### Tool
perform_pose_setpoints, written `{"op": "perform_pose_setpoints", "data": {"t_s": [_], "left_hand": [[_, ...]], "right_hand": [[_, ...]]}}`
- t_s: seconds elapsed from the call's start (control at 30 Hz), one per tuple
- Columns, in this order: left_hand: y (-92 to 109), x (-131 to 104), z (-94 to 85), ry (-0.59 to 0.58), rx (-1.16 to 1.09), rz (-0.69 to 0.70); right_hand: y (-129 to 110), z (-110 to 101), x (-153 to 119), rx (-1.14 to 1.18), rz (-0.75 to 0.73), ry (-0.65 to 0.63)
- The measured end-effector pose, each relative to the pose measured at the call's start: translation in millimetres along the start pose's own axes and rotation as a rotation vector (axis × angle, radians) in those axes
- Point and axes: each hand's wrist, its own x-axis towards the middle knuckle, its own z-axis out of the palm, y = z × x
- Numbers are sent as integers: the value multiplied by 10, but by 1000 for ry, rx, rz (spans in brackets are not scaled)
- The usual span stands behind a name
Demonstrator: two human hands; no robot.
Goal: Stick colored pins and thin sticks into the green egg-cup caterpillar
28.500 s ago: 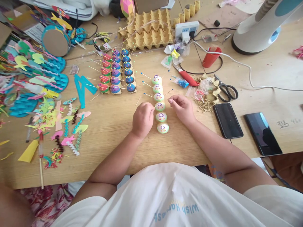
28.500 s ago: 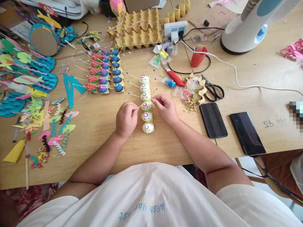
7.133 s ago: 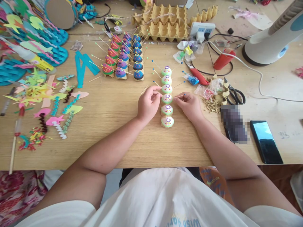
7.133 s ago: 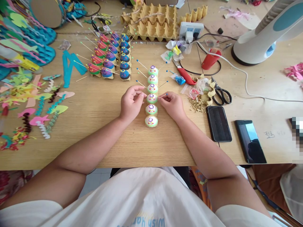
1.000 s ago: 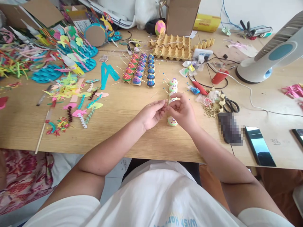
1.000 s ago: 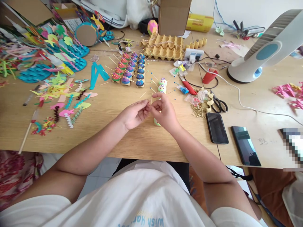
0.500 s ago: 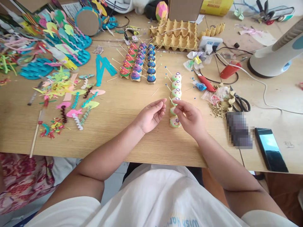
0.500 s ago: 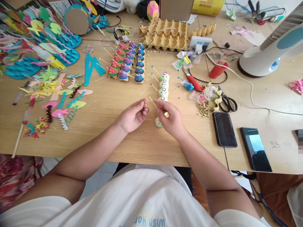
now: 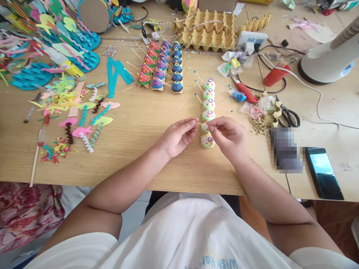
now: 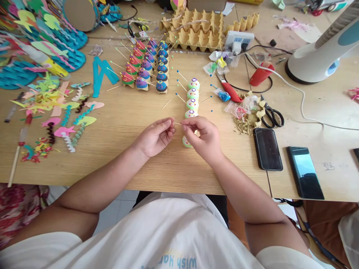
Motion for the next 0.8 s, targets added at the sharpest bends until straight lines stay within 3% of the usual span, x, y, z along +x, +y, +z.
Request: {"op": "perform_pose_setpoints", "data": {"t_s": [0.13,0.37,0.8], "left_hand": [[-31,-11,-3,-56,-7,-23],[-92,-51,-2,-75,-35,-47],[-113,-76,24,-47,43,3]], "right_hand": [[37,73,-43,197,101,-39],[39,65,-46,5,-46,17],[24,63,-75,24,24,42]]}}
